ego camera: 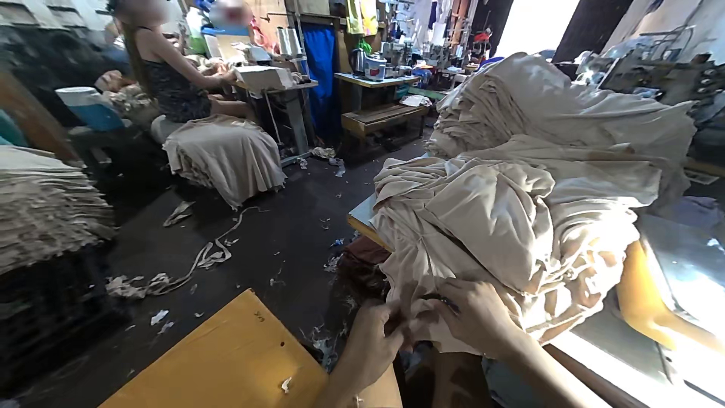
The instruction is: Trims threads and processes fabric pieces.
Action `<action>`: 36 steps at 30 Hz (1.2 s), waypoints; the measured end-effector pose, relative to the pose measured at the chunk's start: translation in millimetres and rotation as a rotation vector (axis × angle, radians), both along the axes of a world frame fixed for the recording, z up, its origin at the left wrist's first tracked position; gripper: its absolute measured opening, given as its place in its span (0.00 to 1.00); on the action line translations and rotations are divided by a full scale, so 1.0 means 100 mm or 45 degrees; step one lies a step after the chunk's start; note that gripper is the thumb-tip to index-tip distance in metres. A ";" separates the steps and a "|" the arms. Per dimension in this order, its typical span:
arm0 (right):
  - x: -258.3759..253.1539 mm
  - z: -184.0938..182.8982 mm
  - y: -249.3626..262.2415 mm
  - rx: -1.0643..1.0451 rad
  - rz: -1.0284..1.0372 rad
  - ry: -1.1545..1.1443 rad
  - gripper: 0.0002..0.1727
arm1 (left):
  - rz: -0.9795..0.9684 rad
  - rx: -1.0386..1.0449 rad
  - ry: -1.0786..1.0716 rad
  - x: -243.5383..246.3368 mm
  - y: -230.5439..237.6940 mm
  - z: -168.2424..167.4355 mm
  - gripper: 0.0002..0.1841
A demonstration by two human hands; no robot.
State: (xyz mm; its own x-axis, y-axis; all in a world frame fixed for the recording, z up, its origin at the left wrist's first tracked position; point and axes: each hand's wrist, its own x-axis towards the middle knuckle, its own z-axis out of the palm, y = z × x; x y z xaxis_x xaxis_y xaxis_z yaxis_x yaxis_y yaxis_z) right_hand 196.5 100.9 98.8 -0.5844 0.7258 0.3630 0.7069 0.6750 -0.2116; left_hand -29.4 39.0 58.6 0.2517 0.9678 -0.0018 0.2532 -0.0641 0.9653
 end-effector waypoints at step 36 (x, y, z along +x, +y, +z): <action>0.13 0.49 0.02 -0.722 -0.080 1.176 0.15 | 0.650 0.645 -0.044 0.94 0.57 0.06 0.13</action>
